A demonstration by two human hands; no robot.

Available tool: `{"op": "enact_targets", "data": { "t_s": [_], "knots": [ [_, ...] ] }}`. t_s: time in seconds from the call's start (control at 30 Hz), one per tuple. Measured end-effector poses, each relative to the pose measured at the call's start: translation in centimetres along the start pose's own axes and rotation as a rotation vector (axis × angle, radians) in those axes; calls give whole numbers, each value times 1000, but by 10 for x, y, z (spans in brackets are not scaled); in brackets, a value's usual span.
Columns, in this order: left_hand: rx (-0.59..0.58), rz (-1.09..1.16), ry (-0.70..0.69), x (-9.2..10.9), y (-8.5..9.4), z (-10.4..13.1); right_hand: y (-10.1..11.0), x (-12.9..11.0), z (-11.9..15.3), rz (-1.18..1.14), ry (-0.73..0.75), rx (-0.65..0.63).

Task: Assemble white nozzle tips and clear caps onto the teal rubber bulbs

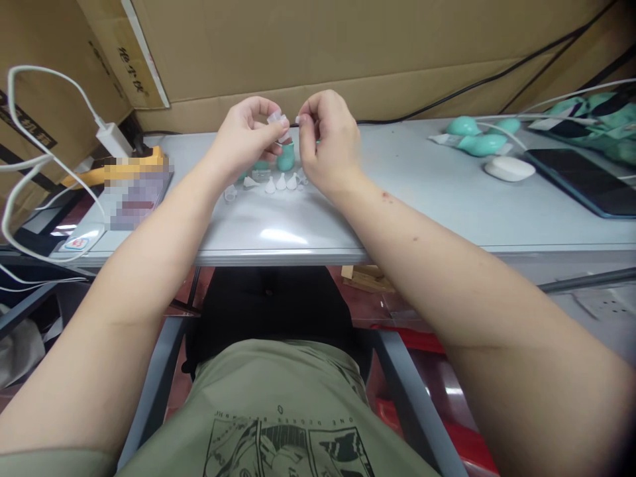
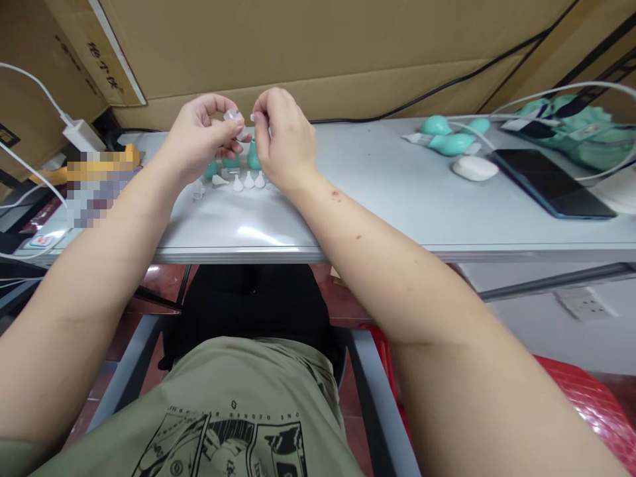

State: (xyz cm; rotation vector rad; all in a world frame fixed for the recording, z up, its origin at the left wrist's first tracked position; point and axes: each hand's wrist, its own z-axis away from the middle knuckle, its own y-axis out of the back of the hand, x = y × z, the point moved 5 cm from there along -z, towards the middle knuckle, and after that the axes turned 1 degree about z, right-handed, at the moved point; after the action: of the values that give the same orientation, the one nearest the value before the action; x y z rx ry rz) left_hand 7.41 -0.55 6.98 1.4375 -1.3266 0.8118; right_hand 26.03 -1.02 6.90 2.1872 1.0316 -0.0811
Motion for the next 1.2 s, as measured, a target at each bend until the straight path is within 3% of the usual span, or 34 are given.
{"op": "enact_targets", "data": {
  "t_s": [0.17,0.2,0.23,0.27,0.33,0.53,0.63,0.73,1.0,1.2],
  "knots": [
    [18,-49,-86,1,13,-11,5,17,-24,-119,118,-98],
    [-52,-125,-77,-1,12,-13,2,25,-30,-148,120,-145],
    [-105,-204,-79,-4,10,-14,-8,33,-34,-132,115,-304],
    [-126,-265,-95,-6,10,-15,-13,42,-38,-64,83,-365],
    [-73,-311,-139,-10,12,-16,-24,51,-40,-38,138,-461],
    [-75,-324,-171,-22,14,-16,-27,51,-22,-56,240,-380],
    [-114,-341,-156,-23,15,-16,-26,51,-17,-63,245,-406],
    [-128,-339,-134,-24,16,-17,-26,52,-16,-106,226,-454],
    [-149,-436,-165,-30,15,-23,-6,32,-13,-269,148,-399],
    [-184,-536,-147,-29,7,-21,-2,20,-5,-333,87,-507]
  ]
}}
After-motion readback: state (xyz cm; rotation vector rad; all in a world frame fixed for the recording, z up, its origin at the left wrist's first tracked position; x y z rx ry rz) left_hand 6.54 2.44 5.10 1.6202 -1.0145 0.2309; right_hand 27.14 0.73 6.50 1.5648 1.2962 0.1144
